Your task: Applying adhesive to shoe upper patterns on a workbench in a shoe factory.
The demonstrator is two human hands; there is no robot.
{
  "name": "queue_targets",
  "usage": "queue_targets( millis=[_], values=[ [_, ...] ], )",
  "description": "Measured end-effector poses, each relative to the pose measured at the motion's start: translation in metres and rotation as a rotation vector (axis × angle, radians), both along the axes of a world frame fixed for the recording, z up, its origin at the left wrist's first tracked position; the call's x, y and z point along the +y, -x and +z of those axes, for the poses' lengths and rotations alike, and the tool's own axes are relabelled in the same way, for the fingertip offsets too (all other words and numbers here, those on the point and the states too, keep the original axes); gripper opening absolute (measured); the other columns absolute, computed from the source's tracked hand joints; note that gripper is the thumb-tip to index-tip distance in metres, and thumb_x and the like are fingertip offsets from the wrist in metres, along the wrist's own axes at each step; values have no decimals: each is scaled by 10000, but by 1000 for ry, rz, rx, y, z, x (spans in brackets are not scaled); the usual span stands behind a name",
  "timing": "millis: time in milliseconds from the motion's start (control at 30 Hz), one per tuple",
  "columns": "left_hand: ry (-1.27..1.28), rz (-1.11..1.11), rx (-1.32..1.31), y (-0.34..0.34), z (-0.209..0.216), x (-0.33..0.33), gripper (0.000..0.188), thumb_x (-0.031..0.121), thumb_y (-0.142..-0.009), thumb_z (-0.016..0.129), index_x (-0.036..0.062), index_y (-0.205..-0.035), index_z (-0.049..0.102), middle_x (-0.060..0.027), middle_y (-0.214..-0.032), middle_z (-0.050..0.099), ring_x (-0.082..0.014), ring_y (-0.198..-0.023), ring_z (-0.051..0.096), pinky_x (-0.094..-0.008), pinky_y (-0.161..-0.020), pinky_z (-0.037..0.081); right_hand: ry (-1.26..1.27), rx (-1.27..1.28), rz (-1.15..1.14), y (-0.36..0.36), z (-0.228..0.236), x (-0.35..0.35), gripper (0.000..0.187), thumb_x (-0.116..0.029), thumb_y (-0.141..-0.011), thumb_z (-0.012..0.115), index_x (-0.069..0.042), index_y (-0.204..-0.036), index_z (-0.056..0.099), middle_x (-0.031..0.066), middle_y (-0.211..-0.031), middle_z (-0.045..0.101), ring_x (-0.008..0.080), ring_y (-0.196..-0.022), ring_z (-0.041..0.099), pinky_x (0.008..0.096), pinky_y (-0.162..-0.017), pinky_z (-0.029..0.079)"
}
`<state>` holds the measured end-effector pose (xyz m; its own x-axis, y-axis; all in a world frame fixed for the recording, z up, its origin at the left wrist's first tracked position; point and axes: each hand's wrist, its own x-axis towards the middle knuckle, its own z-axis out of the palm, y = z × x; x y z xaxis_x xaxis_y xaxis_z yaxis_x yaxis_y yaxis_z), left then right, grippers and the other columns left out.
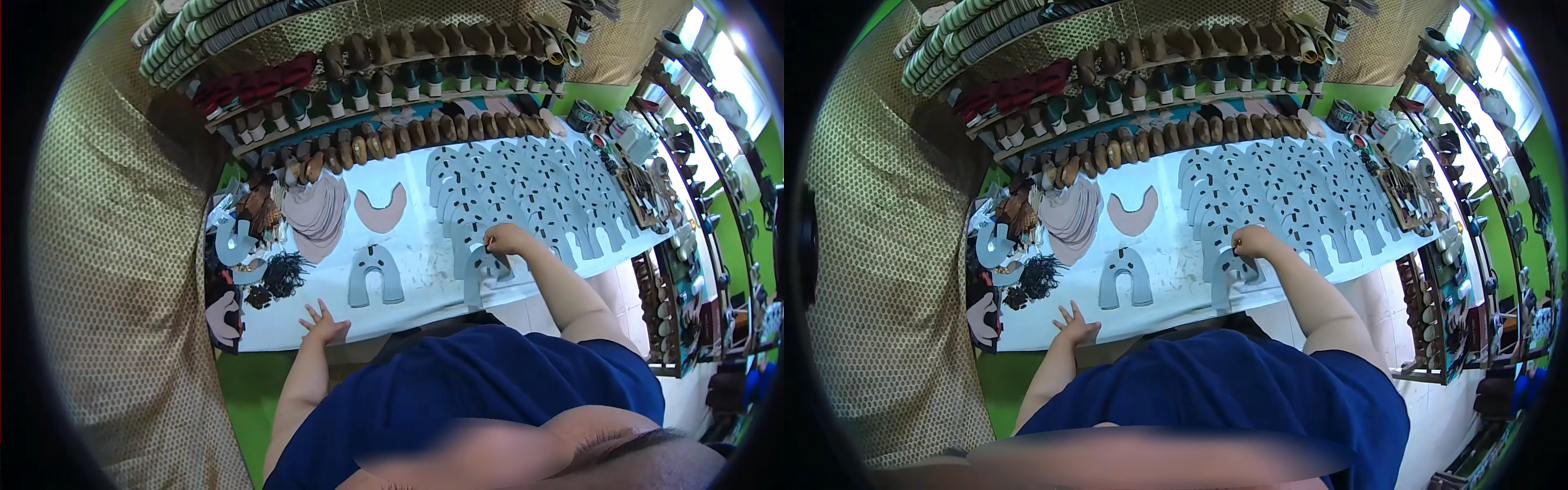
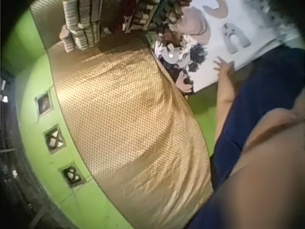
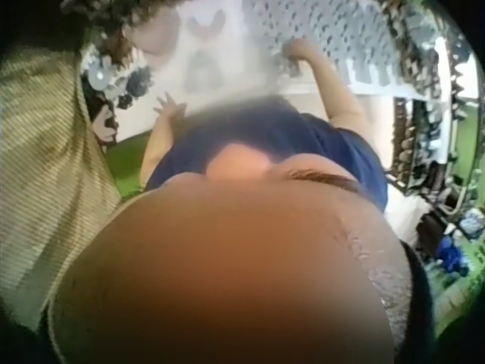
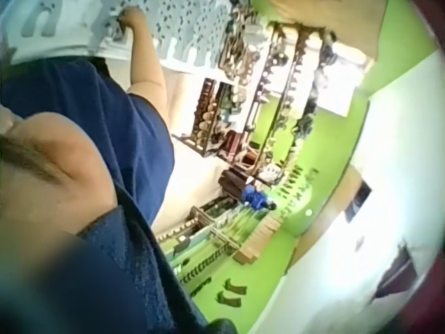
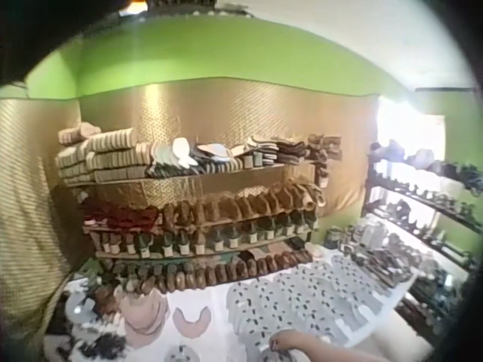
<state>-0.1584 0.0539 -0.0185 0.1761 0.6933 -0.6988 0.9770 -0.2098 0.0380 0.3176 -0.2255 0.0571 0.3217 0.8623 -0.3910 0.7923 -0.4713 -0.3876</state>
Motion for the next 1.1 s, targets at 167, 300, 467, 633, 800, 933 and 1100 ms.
queue_targets(
  millis=[167, 300, 467, 633, 800, 933, 1100],
  values=[
    [6, -33, 15, -7, 4, 1, 1279, 609, -735, 723, 270, -1534, -216, -154, -1593, -280, -548, -1426, -181, -766, -1065, 105, -104, -144, -87, -5, -67, 13, 166, -230, -817, 655, -170, -961, 712, 67, -909, 722, 269, -891, 681, 391, -771, 518],
    [29, -8, 16, -1, 3, 2, 1276, 619, -733, 716, 263, -1536, -211, -159, -1593, -279, -557, -1422, -180, -769, -1061, 109, -167, -229, -85, 4, -36, 23, 167, -233, -818, 670, -142, -954, 703, 82, -887, 721, 285, -836, 683, 403, -765, 529],
    [20, -39, -19, 1, -7, 8, 1263, 645, -735, 704, 284, -1538, -202, -156, -1593, -280, -556, -1423, -176, -781, -1048, 106, -212, -60, -107, 9, 37, 0, 175, -254, -814, 689, -132, -939, 702, 89, -873, 719, 295, -806, 680, 400, -738, 519],
    [6, -35, -30, 4, -6, 6, 1256, 648, -740, 699, 290, -1536, -204, -152, -1591, -287, -546, -1430, -172, -780, -1051, 99, -151, 68, 51, 29, 109, -30, 186, -178, -791, 676, -87, -951, 699, 110, -843, 710, 269, -790, 675, 383, -715, 513],
    [13, -37, -34, 3, -4, 3, 1265, 650, -738, 697, 278, -1534, -212, -154, -1585, -301, -552, -1424, -183, -776, -1055, 90, -80, 377, 60, 49, 137, -51, 191, -163, -807, 677, -73, -974, 691, 81, -846, 717, 215, -792, 679, 355, -702, 507],
    [49, -15, -20, 8, 3, 6, 1288, 662, -726, 700, 261, -1532, -222, -175, -1577, -306, -573, -1403, -212, -763, -1065, 82, -14, 266, 42, 32, 89, -25, 179, -179, -814, 676, -93, -970, 699, 68, -874, 725, 214, -804, 685, 345, -728, 514],
    [37, -45, -28, 0, 0, 9, 1311, 673, -719, 701, 223, -1532, -224, -233, -1564, -297, -592, -1382, -235, -697, -1117, 34, -6, -29, -16, 4, -29, 8, 156, -207, -823, 676, -152, -967, 705, 67, -893, 718, 261, -846, 679, 400, -764, 512]
  ],
)
